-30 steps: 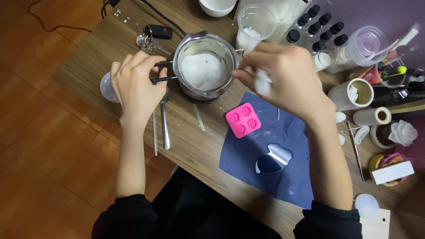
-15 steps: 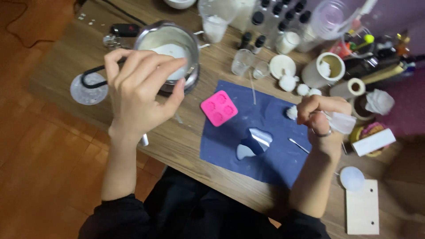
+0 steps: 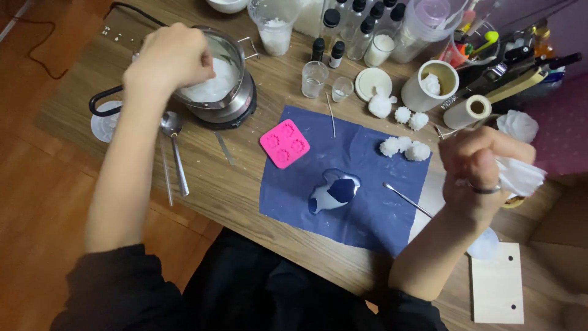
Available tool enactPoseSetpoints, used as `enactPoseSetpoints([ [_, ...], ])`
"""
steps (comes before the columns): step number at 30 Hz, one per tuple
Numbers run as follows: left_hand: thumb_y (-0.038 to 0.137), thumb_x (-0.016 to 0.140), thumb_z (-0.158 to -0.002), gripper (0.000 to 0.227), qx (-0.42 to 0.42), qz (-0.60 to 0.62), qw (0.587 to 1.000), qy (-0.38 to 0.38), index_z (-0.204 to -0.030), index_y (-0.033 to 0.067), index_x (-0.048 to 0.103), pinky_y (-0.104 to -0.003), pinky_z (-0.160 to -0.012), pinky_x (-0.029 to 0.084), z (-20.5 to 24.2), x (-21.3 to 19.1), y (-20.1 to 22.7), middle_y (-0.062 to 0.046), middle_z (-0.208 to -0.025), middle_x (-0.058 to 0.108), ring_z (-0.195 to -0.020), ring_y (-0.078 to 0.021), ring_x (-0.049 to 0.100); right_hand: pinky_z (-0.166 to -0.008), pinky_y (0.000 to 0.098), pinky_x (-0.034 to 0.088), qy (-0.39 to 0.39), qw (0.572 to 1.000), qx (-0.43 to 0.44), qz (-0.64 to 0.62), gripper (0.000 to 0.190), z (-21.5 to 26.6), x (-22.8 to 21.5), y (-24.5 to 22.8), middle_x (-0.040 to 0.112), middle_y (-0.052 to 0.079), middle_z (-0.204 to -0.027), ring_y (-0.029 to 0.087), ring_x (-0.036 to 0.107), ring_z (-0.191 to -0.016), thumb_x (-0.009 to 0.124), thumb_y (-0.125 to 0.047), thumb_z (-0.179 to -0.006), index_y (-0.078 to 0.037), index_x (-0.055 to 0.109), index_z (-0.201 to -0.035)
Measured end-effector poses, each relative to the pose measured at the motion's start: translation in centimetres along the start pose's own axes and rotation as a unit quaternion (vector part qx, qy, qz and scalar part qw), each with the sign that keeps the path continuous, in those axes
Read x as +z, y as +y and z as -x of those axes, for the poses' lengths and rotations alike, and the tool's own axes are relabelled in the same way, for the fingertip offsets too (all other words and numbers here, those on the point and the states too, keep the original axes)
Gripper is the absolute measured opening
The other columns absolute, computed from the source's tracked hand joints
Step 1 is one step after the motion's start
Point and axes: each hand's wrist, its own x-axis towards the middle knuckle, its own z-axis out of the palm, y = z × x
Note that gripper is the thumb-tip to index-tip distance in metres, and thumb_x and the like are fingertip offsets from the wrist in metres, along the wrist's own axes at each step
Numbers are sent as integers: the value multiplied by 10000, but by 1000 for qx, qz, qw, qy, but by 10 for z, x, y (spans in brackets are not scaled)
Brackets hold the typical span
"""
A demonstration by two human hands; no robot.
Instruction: The person cleans the inside of a metal pot with a paper towel and then stirs white wax in the pot while it sits on a heating element.
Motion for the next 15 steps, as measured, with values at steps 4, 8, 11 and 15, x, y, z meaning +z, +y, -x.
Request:
enactPoseSetpoints([
  [4, 109, 639, -712, 200, 15, -92, 996, -17, -888, 113, 734, -491, -728, 543, -34, 27, -3, -215, -898, 687, -835, -414, 664, -468, 256, 118, 25, 999, -17, 25, 466, 3, -11, -3, 270, -16, -494, 61, 214, -411, 502, -429, -913, -97, 347, -624],
  [8, 128, 594, -757, 254, 11, -101, 995, -14, -970, 1, 646, -490, -707, 519, -46, 44, -10, -227, -957, 629, -871, -433, 625, -455, 275, 139, 13, 998, -48, 28, 427, 10, -35, 6, 268, -33, -476, 46, 221, -375, 471, -413, -975, -113, 420, -676],
  [11, 136, 772, -663, 293, -2, -72, 997, -38, -902, 2, 669, -509, -717, 525, -43, 43, -9, -220, -973, 629, -906, -421, 612, -506, 288, 114, 27, 999, -28, 8, 451, 13, -40, 6, 185, -25, -511, 75, 135, -428, 482, -421, -960, -134, 306, -661],
  [15, 143, 873, -577, 340, 6, -65, 997, -39, -847, 19, 707, -504, -723, 517, -46, 45, -10, -255, -998, 621, -928, -441, 602, -517, 273, 96, 43, 999, 12, 12, 462, 17, -47, 11, 162, -21, -517, 81, 94, -446, 483, -437, -926, -127, 270, -659],
])
